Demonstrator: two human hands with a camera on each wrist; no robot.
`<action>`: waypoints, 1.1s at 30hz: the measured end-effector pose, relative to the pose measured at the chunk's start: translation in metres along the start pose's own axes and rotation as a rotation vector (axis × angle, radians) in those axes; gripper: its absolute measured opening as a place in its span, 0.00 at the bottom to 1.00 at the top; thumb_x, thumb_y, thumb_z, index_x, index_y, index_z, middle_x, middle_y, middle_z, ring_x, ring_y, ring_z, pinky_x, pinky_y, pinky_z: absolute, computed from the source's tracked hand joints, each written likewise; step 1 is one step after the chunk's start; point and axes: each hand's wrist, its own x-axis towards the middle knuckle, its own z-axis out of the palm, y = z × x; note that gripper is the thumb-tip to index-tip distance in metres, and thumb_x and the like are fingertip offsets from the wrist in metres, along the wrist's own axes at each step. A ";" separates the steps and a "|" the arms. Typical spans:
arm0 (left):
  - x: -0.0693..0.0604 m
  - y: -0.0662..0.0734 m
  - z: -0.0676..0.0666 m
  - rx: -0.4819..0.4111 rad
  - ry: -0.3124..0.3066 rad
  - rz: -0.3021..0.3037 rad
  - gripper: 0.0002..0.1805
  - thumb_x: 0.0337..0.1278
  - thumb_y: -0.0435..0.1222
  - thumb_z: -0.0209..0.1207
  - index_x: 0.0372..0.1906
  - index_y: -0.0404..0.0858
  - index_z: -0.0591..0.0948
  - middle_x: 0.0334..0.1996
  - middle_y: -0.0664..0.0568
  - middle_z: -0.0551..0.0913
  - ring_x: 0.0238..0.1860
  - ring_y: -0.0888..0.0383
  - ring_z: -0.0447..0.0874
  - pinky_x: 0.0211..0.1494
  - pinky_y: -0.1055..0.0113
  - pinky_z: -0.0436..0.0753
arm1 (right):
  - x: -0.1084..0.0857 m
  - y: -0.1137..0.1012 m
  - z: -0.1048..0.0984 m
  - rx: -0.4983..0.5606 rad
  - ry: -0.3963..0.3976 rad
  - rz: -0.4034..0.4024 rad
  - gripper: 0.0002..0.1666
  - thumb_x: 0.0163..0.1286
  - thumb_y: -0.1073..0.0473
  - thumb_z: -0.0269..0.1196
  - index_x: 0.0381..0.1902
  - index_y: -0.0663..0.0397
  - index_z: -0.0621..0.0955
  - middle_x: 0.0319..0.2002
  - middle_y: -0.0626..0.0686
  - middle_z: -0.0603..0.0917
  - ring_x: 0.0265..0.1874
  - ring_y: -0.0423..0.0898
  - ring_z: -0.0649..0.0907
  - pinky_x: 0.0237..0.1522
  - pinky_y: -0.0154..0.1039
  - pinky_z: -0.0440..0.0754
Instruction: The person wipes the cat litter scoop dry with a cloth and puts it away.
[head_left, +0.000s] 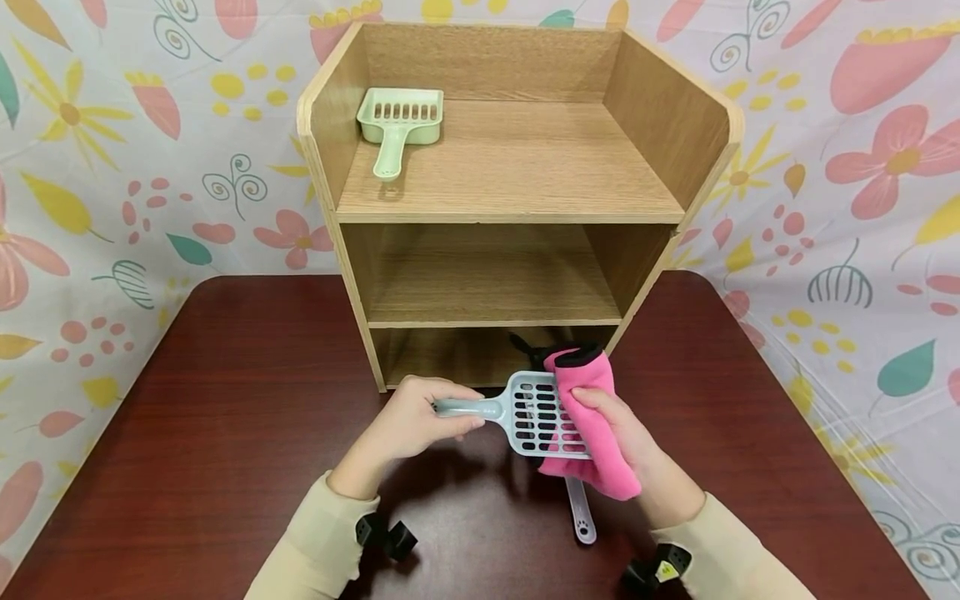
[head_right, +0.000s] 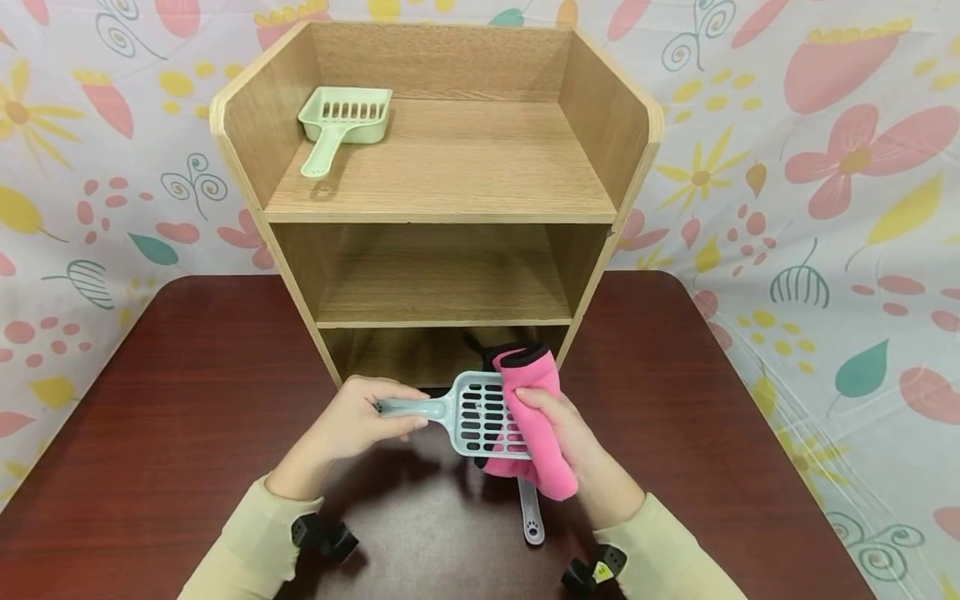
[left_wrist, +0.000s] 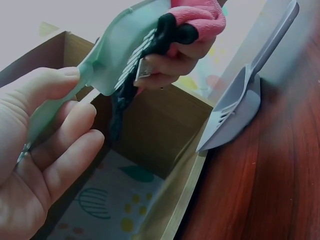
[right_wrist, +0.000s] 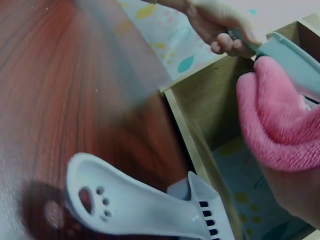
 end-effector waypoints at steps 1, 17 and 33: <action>0.000 0.000 0.000 0.007 0.000 0.002 0.13 0.45 0.32 0.69 0.40 0.35 0.86 0.21 0.46 0.85 0.19 0.51 0.83 0.23 0.68 0.80 | 0.001 0.000 -0.002 -0.018 0.039 0.005 0.18 0.76 0.50 0.43 0.59 0.44 0.70 0.44 0.50 0.86 0.42 0.52 0.86 0.42 0.55 0.82; 0.000 -0.001 0.001 0.033 0.007 0.014 0.12 0.46 0.32 0.69 0.40 0.34 0.86 0.23 0.46 0.86 0.19 0.65 0.82 0.25 0.68 0.81 | 0.000 -0.003 0.001 -0.026 0.057 0.010 0.19 0.75 0.48 0.44 0.59 0.43 0.69 0.47 0.51 0.84 0.44 0.52 0.85 0.46 0.58 0.80; 0.001 -0.002 0.001 0.006 0.022 0.049 0.13 0.45 0.31 0.69 0.40 0.34 0.86 0.29 0.45 0.86 0.23 0.63 0.83 0.28 0.68 0.82 | -0.002 -0.001 0.007 0.066 -0.152 -0.061 0.23 0.78 0.49 0.34 0.66 0.39 0.63 0.52 0.52 0.81 0.46 0.55 0.84 0.47 0.60 0.79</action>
